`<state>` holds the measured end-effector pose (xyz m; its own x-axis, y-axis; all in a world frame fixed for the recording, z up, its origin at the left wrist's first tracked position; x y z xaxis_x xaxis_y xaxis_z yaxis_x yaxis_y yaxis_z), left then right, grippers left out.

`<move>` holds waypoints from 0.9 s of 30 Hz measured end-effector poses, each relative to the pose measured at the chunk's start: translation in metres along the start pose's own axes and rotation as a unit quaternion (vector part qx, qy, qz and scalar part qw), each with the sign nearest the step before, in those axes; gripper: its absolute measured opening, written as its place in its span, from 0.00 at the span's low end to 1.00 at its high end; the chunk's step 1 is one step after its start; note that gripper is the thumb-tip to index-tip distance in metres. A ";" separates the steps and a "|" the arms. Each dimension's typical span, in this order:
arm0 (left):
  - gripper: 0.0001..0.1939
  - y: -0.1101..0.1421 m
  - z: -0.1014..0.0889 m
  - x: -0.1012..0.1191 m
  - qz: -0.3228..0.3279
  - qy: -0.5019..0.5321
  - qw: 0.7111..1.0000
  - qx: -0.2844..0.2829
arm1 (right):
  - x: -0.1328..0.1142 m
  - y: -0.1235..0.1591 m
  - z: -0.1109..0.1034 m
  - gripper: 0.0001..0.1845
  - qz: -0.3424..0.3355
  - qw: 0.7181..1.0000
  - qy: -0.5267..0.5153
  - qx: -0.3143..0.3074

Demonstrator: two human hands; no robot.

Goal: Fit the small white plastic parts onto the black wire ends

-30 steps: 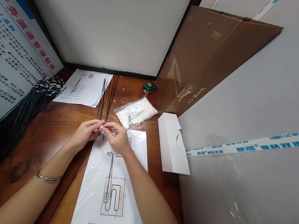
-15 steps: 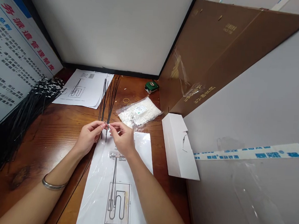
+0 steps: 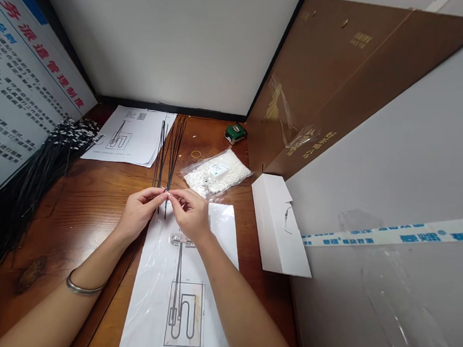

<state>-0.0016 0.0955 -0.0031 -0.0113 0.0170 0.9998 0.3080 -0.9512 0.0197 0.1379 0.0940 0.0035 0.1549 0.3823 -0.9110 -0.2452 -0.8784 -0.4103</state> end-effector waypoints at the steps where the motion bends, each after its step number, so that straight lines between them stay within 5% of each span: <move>1: 0.11 0.000 0.000 0.000 0.000 0.001 1.000 0.001 | -0.001 0.000 -0.001 0.06 -0.008 1.000 -0.001 0.003; 12: 0.09 0.001 0.005 0.006 0.043 0.005 0.999 -0.019 | 0.008 -0.003 -0.008 0.05 0.061 0.992 -0.084 0.068; 19: 0.11 0.003 0.011 -0.002 -0.033 0.046 0.998 -0.039 | 0.005 -0.004 -0.008 0.03 0.049 0.993 -0.079 0.076; 27: 0.11 0.003 0.010 0.000 -0.039 0.049 0.997 -0.037 | 0.005 -0.004 -0.006 0.03 0.047 0.996 -0.062 0.053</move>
<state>0.0092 0.0956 -0.0028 -0.1263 0.0649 0.9899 0.2308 -0.9685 0.0930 0.1449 0.0976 0.0008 0.0100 0.3385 -0.9409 -0.3529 -0.8792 -0.3201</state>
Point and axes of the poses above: each hand's wrist, its own y-axis away from the middle knuckle, its own z-axis out of the palm, x = y × z, the point moved 8 cm from there along -y, towards the middle knuckle, and after that the axes turned 15 degrees about x, right-handed, at the moved point
